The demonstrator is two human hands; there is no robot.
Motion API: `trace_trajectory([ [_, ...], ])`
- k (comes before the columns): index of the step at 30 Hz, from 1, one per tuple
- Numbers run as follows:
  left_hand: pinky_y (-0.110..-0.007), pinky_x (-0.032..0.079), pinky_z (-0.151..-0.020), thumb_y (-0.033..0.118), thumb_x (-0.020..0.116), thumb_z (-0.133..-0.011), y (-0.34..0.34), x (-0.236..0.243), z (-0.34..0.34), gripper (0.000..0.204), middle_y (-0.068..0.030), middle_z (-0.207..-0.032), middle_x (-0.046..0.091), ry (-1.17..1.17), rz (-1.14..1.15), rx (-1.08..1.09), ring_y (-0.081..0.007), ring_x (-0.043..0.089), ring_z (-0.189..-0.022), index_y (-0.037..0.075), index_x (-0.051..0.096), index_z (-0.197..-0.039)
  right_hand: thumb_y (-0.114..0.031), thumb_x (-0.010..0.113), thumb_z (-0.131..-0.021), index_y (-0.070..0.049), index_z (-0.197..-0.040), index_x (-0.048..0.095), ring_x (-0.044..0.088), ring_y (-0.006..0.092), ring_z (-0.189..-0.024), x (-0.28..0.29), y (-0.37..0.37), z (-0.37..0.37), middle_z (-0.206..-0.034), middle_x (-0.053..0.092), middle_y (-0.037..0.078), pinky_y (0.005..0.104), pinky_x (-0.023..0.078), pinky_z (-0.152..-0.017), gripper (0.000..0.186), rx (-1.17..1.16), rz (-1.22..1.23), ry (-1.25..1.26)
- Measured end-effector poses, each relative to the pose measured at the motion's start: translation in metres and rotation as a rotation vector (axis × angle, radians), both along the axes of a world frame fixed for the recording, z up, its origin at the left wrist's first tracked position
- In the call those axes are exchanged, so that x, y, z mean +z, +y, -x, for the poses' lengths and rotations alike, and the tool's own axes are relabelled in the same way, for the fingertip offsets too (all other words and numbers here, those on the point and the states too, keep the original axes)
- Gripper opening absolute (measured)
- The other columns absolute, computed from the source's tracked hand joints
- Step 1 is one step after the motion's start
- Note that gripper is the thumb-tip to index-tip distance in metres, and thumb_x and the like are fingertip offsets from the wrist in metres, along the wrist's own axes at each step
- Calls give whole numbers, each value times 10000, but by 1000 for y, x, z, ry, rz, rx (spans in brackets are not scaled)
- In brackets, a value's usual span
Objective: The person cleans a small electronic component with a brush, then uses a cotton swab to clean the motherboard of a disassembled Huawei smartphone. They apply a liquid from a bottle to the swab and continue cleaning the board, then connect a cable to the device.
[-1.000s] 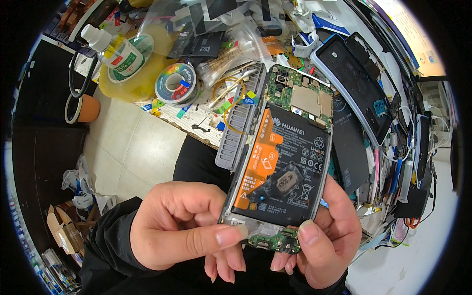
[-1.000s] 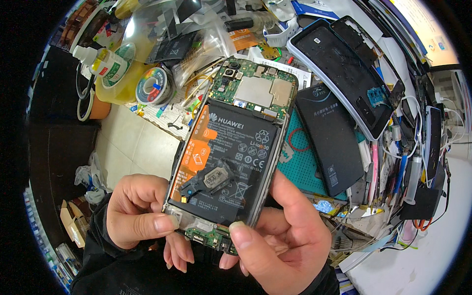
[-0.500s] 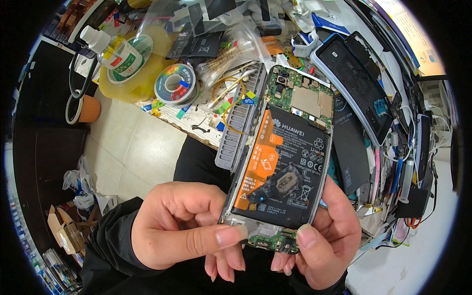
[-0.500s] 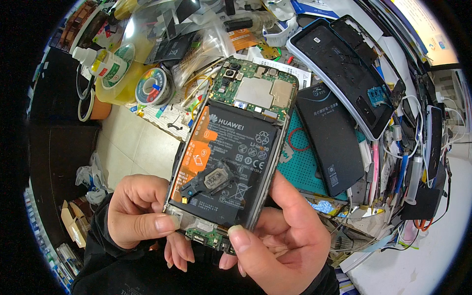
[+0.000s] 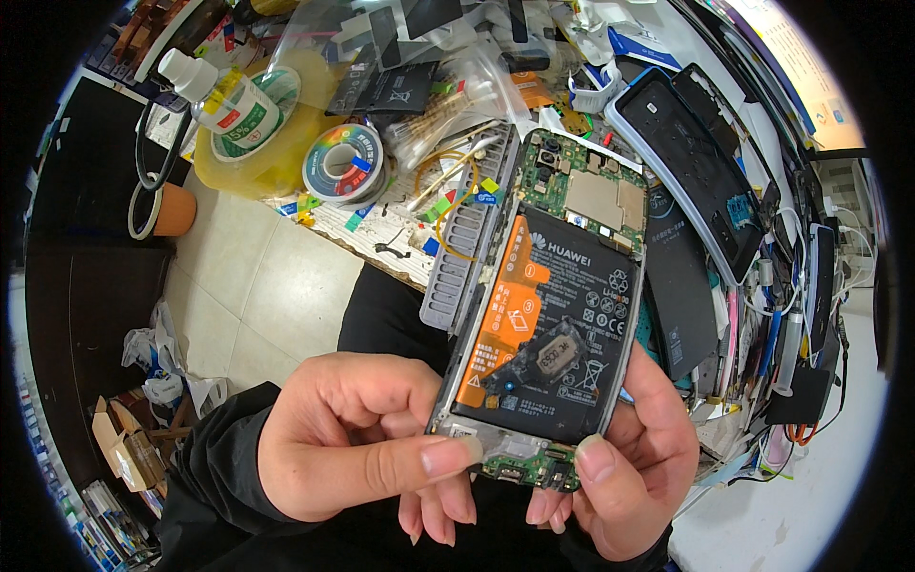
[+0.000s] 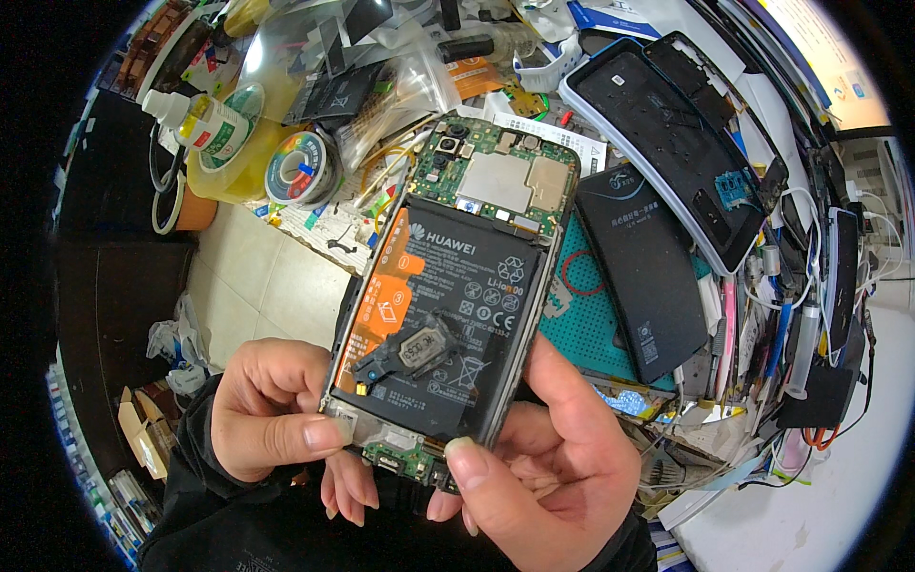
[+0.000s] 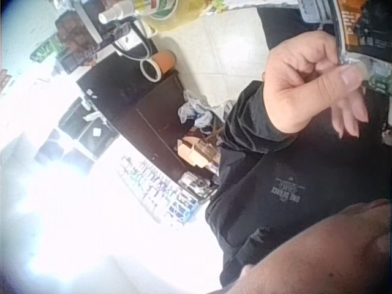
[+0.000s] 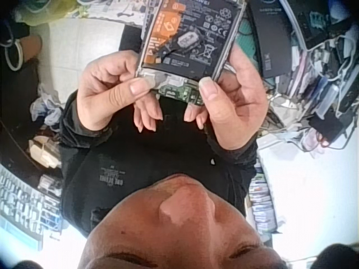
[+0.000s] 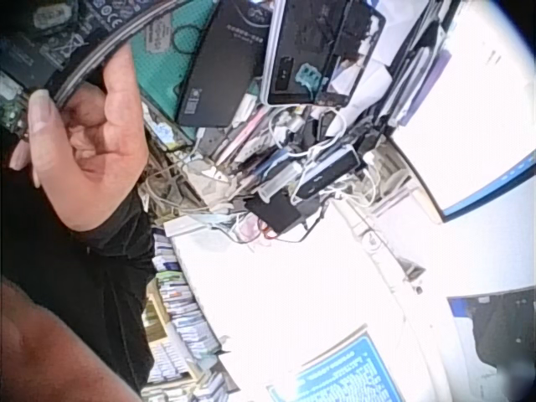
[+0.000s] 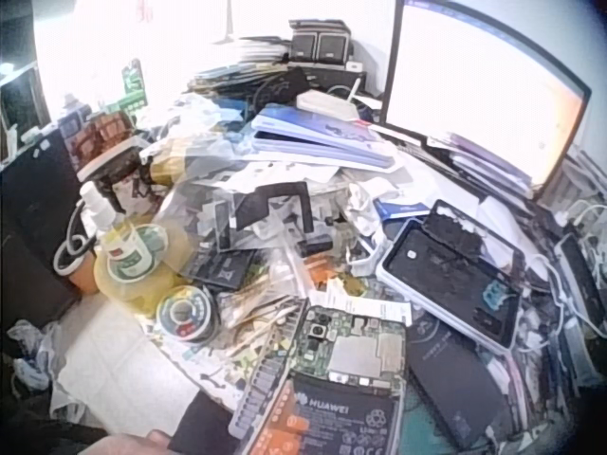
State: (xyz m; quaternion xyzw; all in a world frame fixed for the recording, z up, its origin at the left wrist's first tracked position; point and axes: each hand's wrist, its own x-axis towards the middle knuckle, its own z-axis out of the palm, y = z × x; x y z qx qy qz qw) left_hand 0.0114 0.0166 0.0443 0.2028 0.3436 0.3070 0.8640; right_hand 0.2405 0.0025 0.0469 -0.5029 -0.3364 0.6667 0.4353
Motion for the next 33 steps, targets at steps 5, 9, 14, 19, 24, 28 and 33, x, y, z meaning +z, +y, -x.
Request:
trace_trajectory([
  [5, -246, 574, -588, 58, 563, -1041, -1, -2, 0, 137, -175, -908, 746, 3, -4, 2, -194, 749, -751, -62, 611, -1085, -87, 570, -923, 144, -1500, 285, 653, 196, -508, 3, 2, 7, -1003, 717, 278, 253, 482, -390, 684, -77, 52, -31],
  [9, -263, 572, -559, 64, 568, -1035, -3, -4, -1, 123, -192, -880, 747, 59, 28, 23, -218, 746, -708, -53, 606, -1042, -76, 560, -928, 120, -1506, 306, 652, 192, -518, 5, 5, -1, -1008, 720, 263, 245, 469, -399, 661, 18, 137, 5],
  [14, -327, 572, -469, 75, 518, -1027, -7, -24, -7, 151, -286, -814, 719, 112, -32, 107, -303, 726, -606, -65, 548, -980, -90, 573, -1037, 12, -1590, 232, 658, 138, -723, -6, 1, -19, -1069, 679, 176, 238, 492, -566, 658, 125, 160, 160],
  [19, -380, 564, -427, 123, 485, -1039, -12, -59, -5, 187, -324, -780, 691, 116, -174, 165, -366, 698, -553, -57, 499, -1085, -94, 512, -1059, 12, -1538, 367, 678, 147, -752, -21, -25, -47, -1185, 702, 208, 222, 512, -583, 511, 78, 53, 177],
  [24, -377, 540, -399, 160, 511, -1037, -11, -91, -1, 204, -302, -742, 683, 140, -276, 211, -348, 676, -509, -44, 504, -1049, -240, 531, -1070, -1, -1237, 670, 670, 98, -755, -1, -75, -124, -1093, 734, 116, 208, 506, -588, 324, 13, 115, -100],
  [28, -335, 490, -353, 190, 536, -1030, -3, -109, -2, 191, -243, -694, 685, 215, -311, 255, -288, 650, -454, 4, 512, -993, -210, 571, -1031, -6, -1073, 710, 637, 107, -585, 9, -139, -209, -861, 746, 118, 228, 485, -490, 251, -602, 10, -377],
  [33, -327, 489, -363, 225, 537, -1045, 6, -130, -6, 197, -215, -696, 685, 272, -359, 310, -261, 650, -465, 37, 523, -988, -265, 597, -1008, -19, -1061, 691, 572, 112, -530, -48, -209, -352, -836, 728, 113, 225, 402, -444, 268, -1217, -230, -271],
])
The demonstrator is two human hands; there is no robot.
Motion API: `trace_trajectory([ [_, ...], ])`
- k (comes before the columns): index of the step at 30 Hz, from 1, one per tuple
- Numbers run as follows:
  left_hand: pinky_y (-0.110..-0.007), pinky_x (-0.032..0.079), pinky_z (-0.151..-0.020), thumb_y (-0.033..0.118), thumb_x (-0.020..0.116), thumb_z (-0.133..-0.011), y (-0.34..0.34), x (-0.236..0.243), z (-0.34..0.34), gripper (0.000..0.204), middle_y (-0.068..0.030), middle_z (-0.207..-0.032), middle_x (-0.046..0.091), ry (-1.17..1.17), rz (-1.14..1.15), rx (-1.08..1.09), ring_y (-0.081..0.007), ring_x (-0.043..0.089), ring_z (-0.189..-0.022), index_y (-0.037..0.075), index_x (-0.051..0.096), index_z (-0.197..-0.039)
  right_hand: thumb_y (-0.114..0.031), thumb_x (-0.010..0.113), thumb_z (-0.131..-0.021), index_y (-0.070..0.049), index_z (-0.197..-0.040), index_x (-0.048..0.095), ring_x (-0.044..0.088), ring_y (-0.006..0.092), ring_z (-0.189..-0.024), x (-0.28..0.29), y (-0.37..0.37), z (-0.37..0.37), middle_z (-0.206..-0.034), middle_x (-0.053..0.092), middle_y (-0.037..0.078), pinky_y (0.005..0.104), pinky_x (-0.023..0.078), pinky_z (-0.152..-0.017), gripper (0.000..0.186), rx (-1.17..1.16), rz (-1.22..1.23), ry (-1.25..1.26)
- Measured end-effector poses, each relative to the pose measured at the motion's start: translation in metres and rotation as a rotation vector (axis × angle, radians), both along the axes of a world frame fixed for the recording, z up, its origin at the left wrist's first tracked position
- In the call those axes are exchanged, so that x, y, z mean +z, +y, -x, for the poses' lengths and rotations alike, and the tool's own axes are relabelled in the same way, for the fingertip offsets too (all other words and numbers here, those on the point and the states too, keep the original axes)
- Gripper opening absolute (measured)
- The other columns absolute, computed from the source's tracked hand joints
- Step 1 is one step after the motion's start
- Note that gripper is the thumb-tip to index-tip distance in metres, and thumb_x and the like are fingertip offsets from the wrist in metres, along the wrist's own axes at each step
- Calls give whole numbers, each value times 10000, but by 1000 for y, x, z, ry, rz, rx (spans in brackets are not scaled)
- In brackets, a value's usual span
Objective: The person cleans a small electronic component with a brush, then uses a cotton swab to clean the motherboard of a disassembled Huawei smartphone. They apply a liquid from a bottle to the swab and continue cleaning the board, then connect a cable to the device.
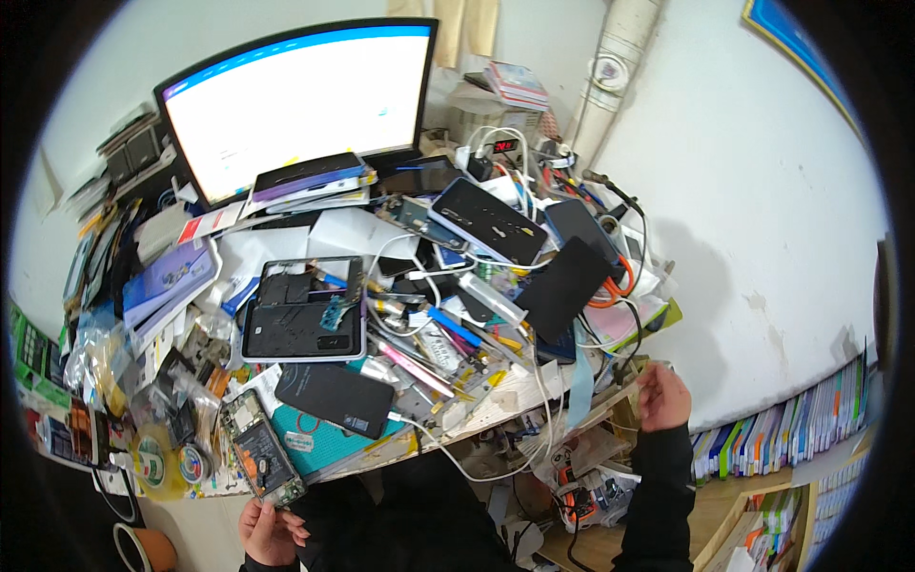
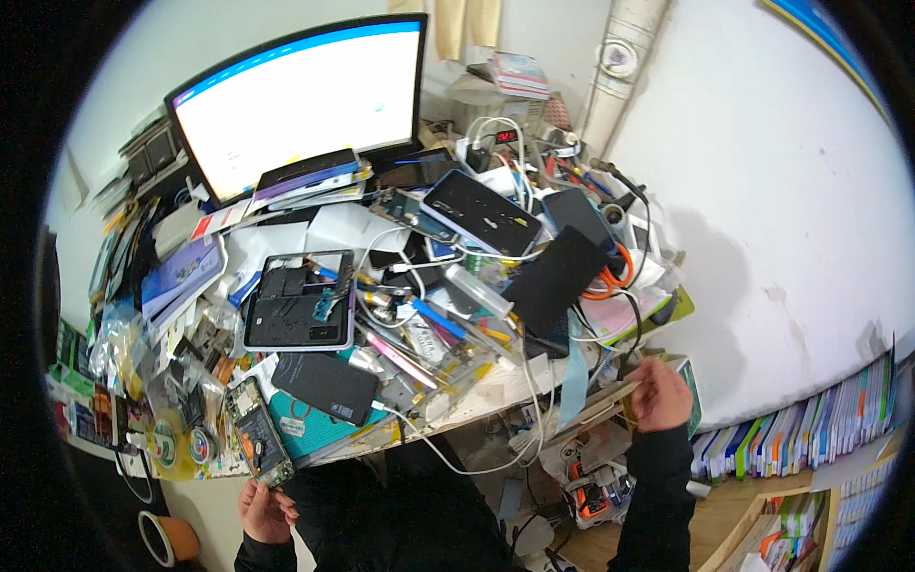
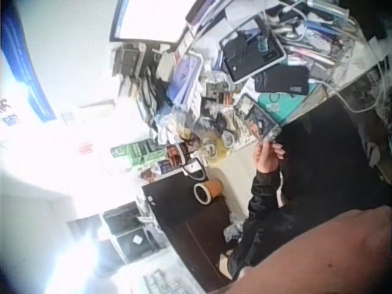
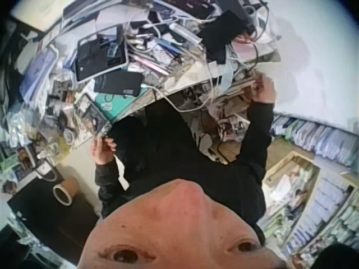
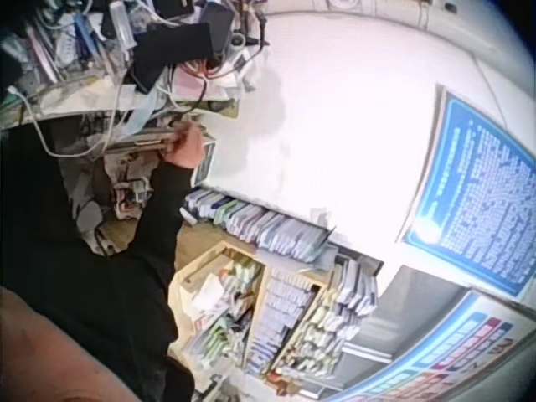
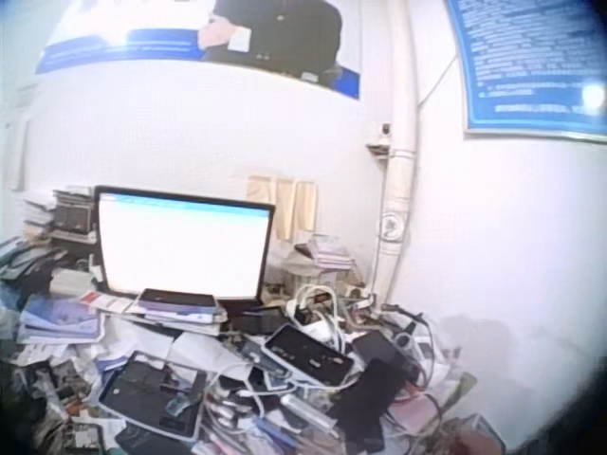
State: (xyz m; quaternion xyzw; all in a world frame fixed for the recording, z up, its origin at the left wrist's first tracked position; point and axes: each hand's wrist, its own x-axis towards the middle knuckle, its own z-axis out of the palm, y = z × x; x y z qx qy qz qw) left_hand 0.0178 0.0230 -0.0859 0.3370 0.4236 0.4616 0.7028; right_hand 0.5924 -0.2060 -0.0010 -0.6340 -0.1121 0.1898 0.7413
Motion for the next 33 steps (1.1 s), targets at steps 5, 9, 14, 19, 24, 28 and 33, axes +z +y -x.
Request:
trace_trajectory([
  [5, -290, 477, -397, 276, 570, -1040, 3, -1, -2, 206, -124, -705, 675, 168, 68, 92, -202, 639, -504, 76, 554, -996, -292, 572, -1019, -5, -1468, 444, 562, 308, -1263, -90, -41, -112, -1375, 573, 212, 448, 482, -1044, 548, -454, -149, 407],
  [9, -289, 479, -404, 279, 576, -1034, 5, 7, -3, 203, -123, -718, 680, 155, 43, 66, -199, 639, -507, 76, 564, -1026, -292, 587, -1020, -16, -1486, 418, 536, 381, -1299, -142, -31, -154, -1414, 546, 217, 491, 481, -1064, 567, -310, -205, 485],
  [14, -344, 520, -420, 289, 541, -1040, -1, 16, -6, 243, -171, -741, 709, 197, 63, 75, -275, 681, -535, 47, 552, -1060, -373, 536, -1041, -58, -1241, 612, 645, 294, -985, -181, 0, -214, -1099, 693, 109, 422, 540, -891, 381, -182, -311, 450],
  [19, -331, 508, -422, 374, 574, -1021, -8, 25, -7, 295, -155, -749, 710, 229, 72, 5, -250, 688, -555, 83, 583, -1068, -417, 444, -1051, -83, -1250, 655, 697, 304, -974, -212, 7, -260, -1105, 734, 102, 446, 561, -888, 442, -71, -306, 326],
  [24, -333, 488, -398, 358, 596, -1021, -1, 36, -8, 327, -153, -635, 656, 154, 99, -149, -242, 624, -453, 33, 597, -983, -375, 482, -999, -110, -964, 604, 623, 289, -769, -222, -7, -287, -849, 643, 86, 430, 500, -674, 294, -179, -105, 324],
  [28, -365, 524, -451, 264, 545, -1050, 8, 47, -7, 298, -183, -661, 667, -21, 246, -317, -269, 644, -495, -24, 601, -994, -316, 565, -960, -161, -747, 494, 485, 233, -576, -217, -19, -304, -644, 493, 25, 353, 375, -505, 273, -323, -10, 323],
  [33, -382, 486, -438, 149, 504, -1048, 10, 58, -13, 215, -133, -720, 641, -296, 196, -504, -285, 597, -470, -6, 615, -948, -336, 530, -1021, -85, -1254, 579, 607, 266, -1109, -174, -55, -258, -1252, 642, 154, 414, 511, -929, 347, -246, -57, 335],
])
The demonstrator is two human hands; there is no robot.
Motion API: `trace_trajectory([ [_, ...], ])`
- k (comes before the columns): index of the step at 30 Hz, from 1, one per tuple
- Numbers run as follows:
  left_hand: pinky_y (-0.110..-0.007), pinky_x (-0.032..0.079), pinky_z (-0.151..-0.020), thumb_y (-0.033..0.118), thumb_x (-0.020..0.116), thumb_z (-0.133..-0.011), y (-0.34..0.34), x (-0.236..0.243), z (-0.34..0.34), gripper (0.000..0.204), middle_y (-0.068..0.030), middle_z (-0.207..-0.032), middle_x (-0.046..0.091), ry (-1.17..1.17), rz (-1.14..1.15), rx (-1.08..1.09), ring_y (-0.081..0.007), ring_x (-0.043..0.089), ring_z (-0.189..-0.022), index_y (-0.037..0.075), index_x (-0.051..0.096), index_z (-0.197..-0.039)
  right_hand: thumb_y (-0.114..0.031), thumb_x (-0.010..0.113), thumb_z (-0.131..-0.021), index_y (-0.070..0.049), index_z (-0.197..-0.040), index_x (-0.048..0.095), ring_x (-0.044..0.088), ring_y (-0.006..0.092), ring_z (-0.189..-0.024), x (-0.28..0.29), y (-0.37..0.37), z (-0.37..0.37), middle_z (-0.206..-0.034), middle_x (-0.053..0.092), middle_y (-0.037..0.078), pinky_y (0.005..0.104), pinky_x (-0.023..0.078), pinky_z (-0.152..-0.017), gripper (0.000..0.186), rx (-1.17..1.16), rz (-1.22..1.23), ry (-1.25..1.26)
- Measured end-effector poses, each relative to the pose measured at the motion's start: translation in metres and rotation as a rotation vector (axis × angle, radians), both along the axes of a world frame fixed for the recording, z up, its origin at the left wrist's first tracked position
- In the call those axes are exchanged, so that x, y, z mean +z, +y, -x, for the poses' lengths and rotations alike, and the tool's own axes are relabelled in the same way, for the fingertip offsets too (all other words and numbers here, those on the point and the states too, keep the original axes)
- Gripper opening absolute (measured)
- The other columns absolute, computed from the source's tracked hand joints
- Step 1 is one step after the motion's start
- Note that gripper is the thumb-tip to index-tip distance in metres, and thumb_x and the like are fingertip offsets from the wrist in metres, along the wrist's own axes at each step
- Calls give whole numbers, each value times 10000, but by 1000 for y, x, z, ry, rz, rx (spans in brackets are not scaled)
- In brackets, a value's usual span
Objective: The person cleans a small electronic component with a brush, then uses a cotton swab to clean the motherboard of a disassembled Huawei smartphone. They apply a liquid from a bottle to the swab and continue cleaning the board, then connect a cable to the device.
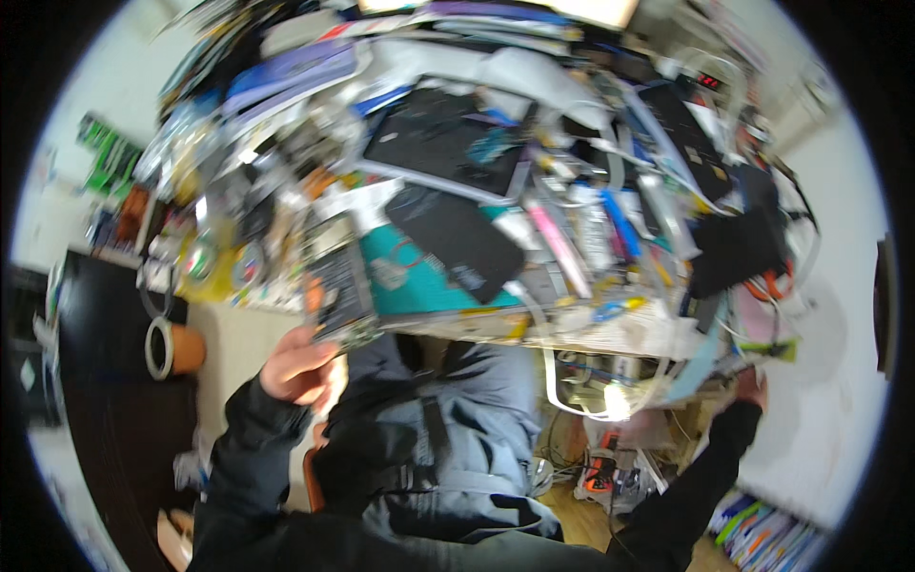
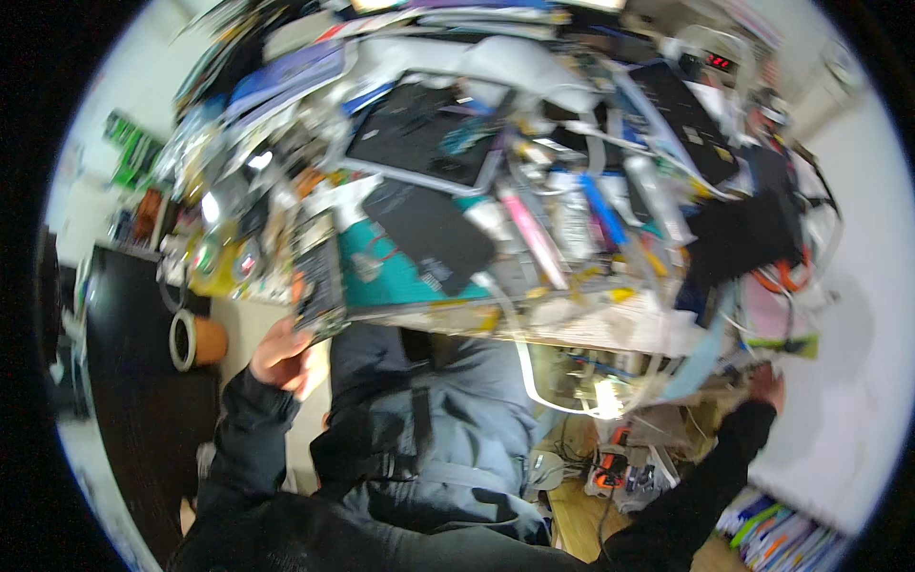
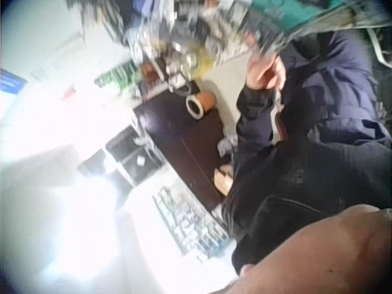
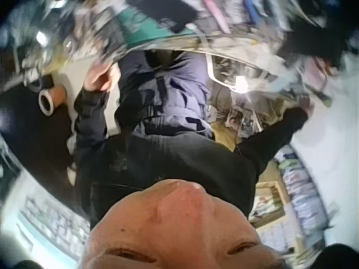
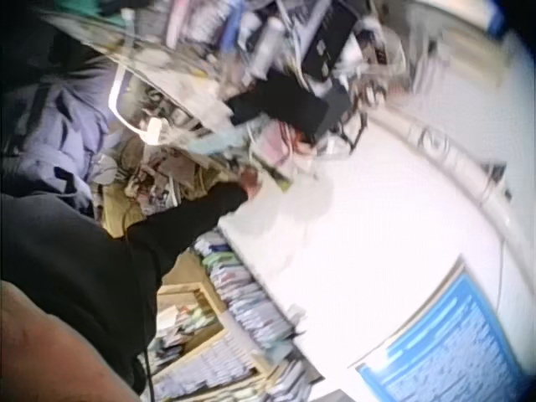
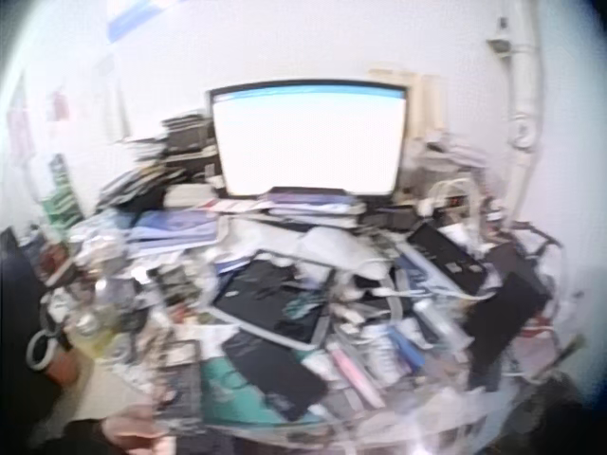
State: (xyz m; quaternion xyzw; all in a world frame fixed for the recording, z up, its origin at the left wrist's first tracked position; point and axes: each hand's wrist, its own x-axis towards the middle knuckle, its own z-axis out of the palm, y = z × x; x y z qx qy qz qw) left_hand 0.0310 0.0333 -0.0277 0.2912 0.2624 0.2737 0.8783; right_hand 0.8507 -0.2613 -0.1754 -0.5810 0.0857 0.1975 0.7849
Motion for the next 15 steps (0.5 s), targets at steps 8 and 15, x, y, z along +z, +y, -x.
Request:
trace_trajectory([
  [8, -257, 490, -470, 197, 549, -1057, -2, 4, -18, 356, -161, -710, 688, 153, -128, -80, -203, 686, -572, -35, 656, -808, -150, 558, -1029, 25, -1445, 488, 662, 222, -991, 141, 57, 262, -1251, 671, 205, 311, 537, -843, 457, 196, 137, -819],
  [15, -242, 504, -499, 132, 609, -1027, -31, 12, -20, 183, -123, -755, 704, 112, -148, -62, -154, 677, -594, -35, 678, -996, -15, 738, -805, 19, -1136, 699, 672, 247, -900, 221, 199, 511, -1070, 680, 155, 335, 540, -789, 336, 1303, 122, -1392],
])
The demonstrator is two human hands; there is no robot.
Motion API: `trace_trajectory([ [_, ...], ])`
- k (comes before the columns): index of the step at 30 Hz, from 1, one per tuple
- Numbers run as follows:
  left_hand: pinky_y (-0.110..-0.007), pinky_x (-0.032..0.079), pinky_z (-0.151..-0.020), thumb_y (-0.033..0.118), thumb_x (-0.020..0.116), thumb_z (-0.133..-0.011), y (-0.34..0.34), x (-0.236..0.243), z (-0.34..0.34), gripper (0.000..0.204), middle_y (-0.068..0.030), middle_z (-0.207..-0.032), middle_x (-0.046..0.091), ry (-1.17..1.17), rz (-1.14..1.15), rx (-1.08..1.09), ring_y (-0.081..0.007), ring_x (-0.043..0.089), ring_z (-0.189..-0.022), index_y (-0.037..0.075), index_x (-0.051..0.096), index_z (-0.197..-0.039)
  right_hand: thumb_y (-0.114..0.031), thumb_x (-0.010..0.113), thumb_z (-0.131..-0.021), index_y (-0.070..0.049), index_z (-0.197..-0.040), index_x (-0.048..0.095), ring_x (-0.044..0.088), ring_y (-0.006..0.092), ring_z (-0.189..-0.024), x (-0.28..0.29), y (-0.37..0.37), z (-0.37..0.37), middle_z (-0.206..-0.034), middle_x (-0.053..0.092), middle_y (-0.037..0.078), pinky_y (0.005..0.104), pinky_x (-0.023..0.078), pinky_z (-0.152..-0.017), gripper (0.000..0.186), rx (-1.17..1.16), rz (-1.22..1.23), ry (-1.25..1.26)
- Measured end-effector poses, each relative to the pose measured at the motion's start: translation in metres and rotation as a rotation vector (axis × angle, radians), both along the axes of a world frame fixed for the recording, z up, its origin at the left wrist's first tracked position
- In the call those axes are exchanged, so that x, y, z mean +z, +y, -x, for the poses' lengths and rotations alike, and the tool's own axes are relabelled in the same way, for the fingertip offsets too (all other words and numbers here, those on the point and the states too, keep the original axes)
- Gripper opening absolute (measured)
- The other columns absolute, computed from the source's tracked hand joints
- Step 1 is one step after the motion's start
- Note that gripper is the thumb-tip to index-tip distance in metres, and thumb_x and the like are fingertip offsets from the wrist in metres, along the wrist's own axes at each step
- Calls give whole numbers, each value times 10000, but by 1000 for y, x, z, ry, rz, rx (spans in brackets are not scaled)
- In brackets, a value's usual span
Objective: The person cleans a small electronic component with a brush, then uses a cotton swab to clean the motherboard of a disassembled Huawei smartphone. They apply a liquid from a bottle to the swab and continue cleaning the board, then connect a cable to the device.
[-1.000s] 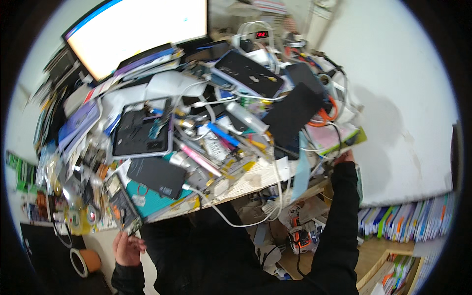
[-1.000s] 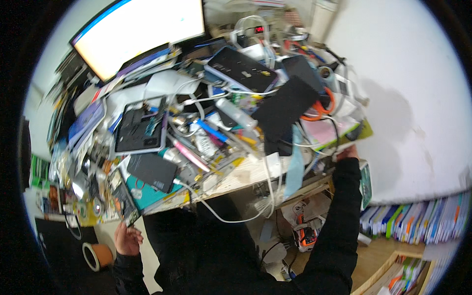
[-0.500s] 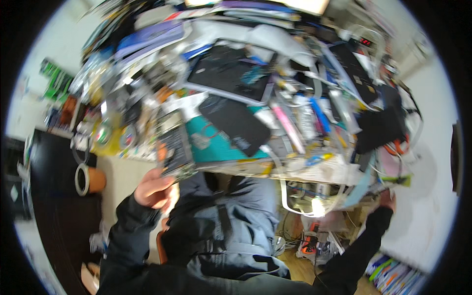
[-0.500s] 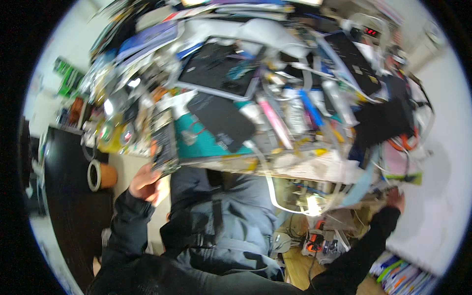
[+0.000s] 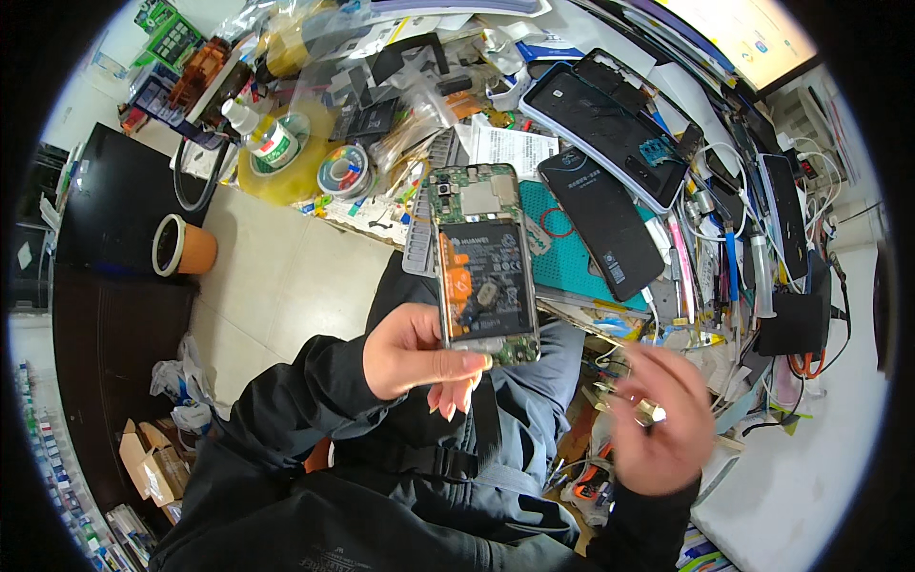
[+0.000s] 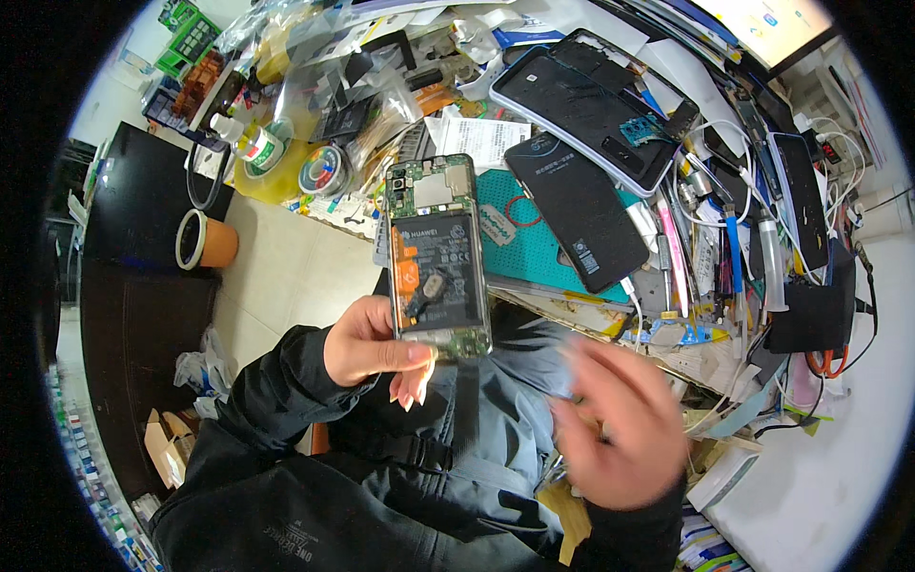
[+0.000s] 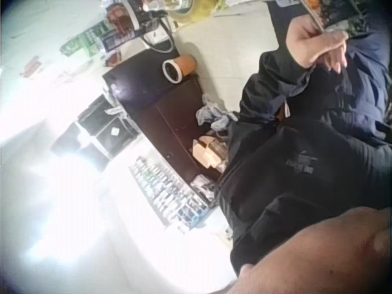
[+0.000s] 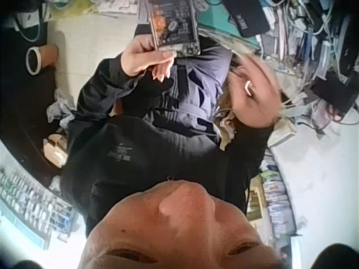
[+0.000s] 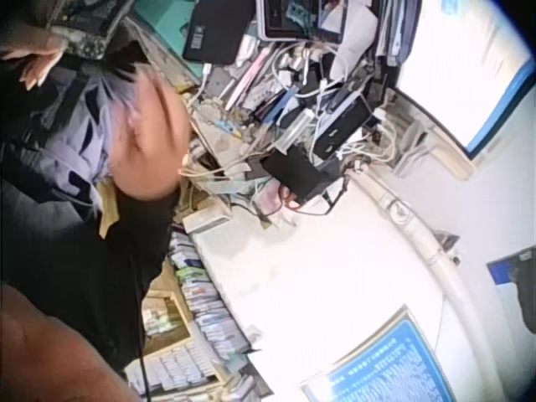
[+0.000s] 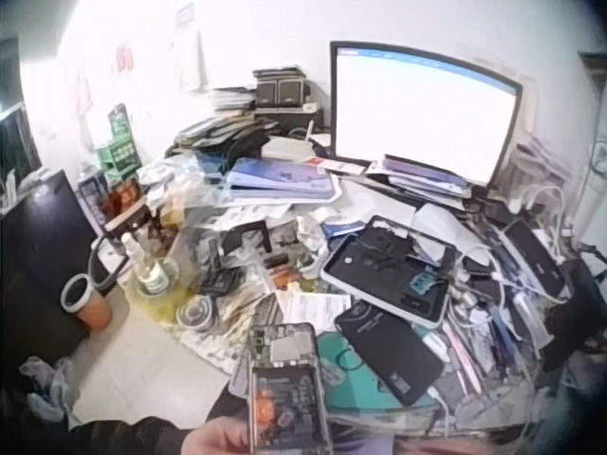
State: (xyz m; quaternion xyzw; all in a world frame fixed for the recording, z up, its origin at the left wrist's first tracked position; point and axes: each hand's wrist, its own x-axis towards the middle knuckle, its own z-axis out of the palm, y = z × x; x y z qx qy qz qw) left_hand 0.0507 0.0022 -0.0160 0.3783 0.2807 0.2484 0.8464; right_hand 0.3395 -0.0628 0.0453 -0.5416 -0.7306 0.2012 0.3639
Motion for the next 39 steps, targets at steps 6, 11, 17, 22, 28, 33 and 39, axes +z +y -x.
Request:
trace_trajectory([
  [6, -222, 477, -499, 161, 660, -1008, -20, 5, 13, 174, -59, -751, 700, 50, 38, -51, -103, 655, -595, 23, 658, -902, -19, 827, -753, -40, -1102, 709, 615, 202, -762, 7, 77, 74, -1090, 566, 107, 312, 506, -673, 369, 386, 129, -130],
  [11, -218, 467, -503, 156, 655, -1012, -22, -5, 25, 164, -38, -737, 684, 51, 46, -51, -90, 643, -593, 24, 653, -915, -58, 858, -737, -37, -972, 697, 649, 205, -743, -7, 85, 84, -1025, 612, 100, 311, 522, -640, 285, 434, 169, -89],
  [17, -227, 502, -555, 141, 662, -1008, -21, -16, 39, 154, -48, -793, 712, 47, 109, -63, -108, 679, -649, 13, 687, -927, -110, 823, -766, -95, -899, 715, 654, 221, -688, -17, 86, 98, -883, 652, 56, 331, 507, -595, 172, 435, 287, -8],
  [22, -226, 518, -579, 118, 639, -1016, -13, -24, 51, 129, -54, -818, 710, -29, 80, -61, -97, 670, -661, -4, 681, -1020, -45, 799, -807, -54, -940, 766, 673, 212, -694, 2, 112, 89, -894, 678, 92, 300, 525, -597, 137, 164, 171, -3],
  [28, -244, 566, -600, 8, 647, -979, 5, -15, 50, 89, -95, -911, 727, -73, -92, -14, -124, 710, -749, -46, 700, -1026, -60, 743, -843, -62, -924, 745, 664, 291, -757, -15, 159, 93, -891, 652, 102, 365, 520, -666, 81, -78, 51, -91],
  [33, -276, 567, -697, -49, 667, -942, 26, 3, 31, 113, -133, -983, 730, -102, -187, -177, -161, 707, -818, -49, 702, -1050, -6, 705, -860, -49, -1052, 755, 651, 241, -761, -5, 132, 63, -1003, 655, 99, 318, 513, -649, 203, -253, 60, -138],
  [39, -273, 566, -689, -36, 653, -955, 43, -2, 21, 134, -128, -966, 728, -103, -7, -405, -171, 718, -843, -33, 688, -1084, -107, 727, -883, 55, -1507, 388, 618, 211, -1215, 2, 15, 88, -1318, 661, 199, 360, 420, -1074, 729, -235, 414, 952],
])
